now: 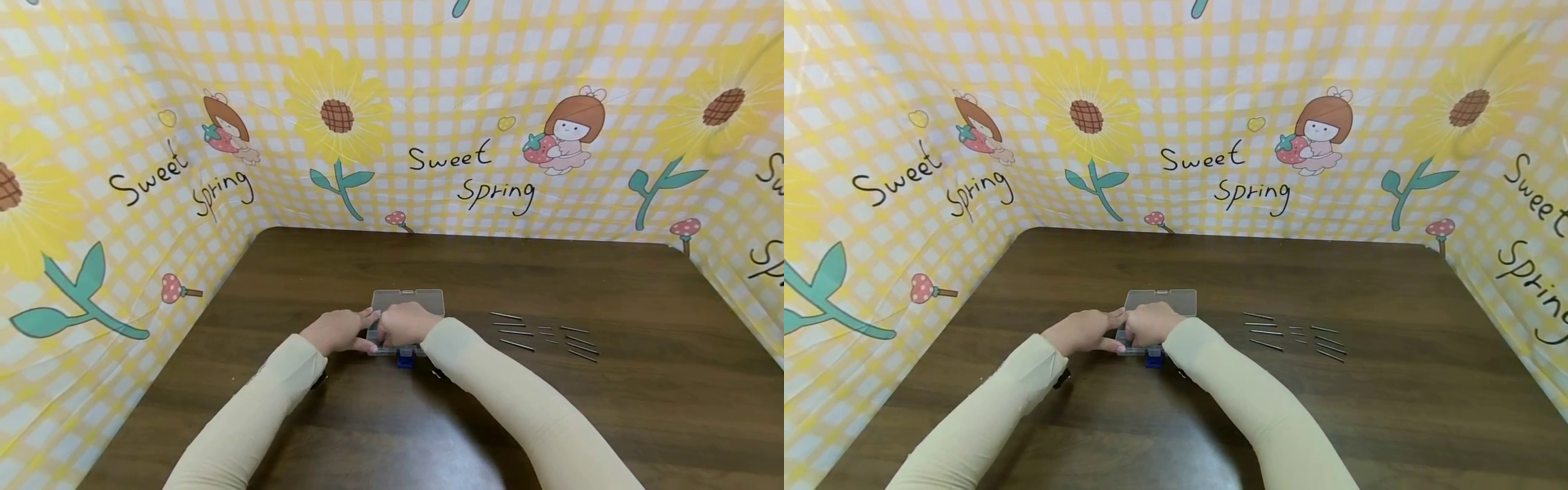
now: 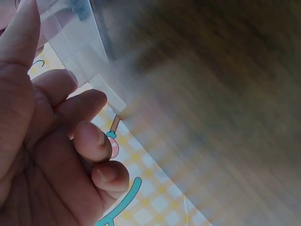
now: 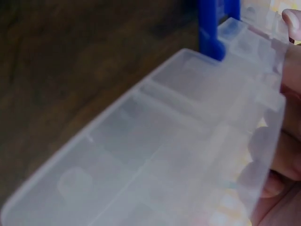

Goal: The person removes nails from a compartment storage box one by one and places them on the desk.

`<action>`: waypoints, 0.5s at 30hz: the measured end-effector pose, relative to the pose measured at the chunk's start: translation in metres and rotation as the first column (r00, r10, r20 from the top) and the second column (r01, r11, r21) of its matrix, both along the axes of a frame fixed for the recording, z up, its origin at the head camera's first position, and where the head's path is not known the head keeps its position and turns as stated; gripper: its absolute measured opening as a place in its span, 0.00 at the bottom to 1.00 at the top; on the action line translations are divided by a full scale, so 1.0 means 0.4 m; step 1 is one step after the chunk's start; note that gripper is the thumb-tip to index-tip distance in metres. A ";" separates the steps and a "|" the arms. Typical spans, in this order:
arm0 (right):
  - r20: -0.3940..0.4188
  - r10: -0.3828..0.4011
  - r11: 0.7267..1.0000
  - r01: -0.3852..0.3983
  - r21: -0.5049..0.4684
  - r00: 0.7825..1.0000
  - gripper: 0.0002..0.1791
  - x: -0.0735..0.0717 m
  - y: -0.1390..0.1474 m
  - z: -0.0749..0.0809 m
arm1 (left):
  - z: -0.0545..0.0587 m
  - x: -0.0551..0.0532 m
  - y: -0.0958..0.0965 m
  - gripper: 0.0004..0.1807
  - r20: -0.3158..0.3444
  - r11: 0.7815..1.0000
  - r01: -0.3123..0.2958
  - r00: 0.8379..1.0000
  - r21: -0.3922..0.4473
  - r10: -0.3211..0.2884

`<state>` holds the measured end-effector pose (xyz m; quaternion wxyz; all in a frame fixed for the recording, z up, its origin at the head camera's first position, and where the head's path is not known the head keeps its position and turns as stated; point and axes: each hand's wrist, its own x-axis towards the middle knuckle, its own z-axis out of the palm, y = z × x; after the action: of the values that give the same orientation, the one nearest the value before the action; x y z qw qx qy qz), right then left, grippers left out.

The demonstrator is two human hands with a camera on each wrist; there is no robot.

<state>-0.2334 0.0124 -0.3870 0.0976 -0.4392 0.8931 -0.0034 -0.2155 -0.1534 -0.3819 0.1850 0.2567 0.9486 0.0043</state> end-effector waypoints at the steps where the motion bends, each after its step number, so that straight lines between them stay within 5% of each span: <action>1: -0.004 -0.002 1.000 0.002 -0.001 1.000 0.06 0.000 0.000 -0.002 | -0.001 -0.001 0.000 0.43 0.000 1.000 -0.003 1.000 -0.002 0.003; 15: 0.015 0.037 0.999 -0.036 -0.010 0.999 0.07 -0.003 -0.002 -0.009 | 0.003 0.002 0.007 0.43 0.003 1.000 -0.013 1.000 -0.028 0.013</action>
<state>-0.2347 0.0114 -0.3907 0.1024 -0.4558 0.8841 -0.0095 -0.2147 -0.1505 -0.3806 0.1901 0.2479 0.9499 -0.0072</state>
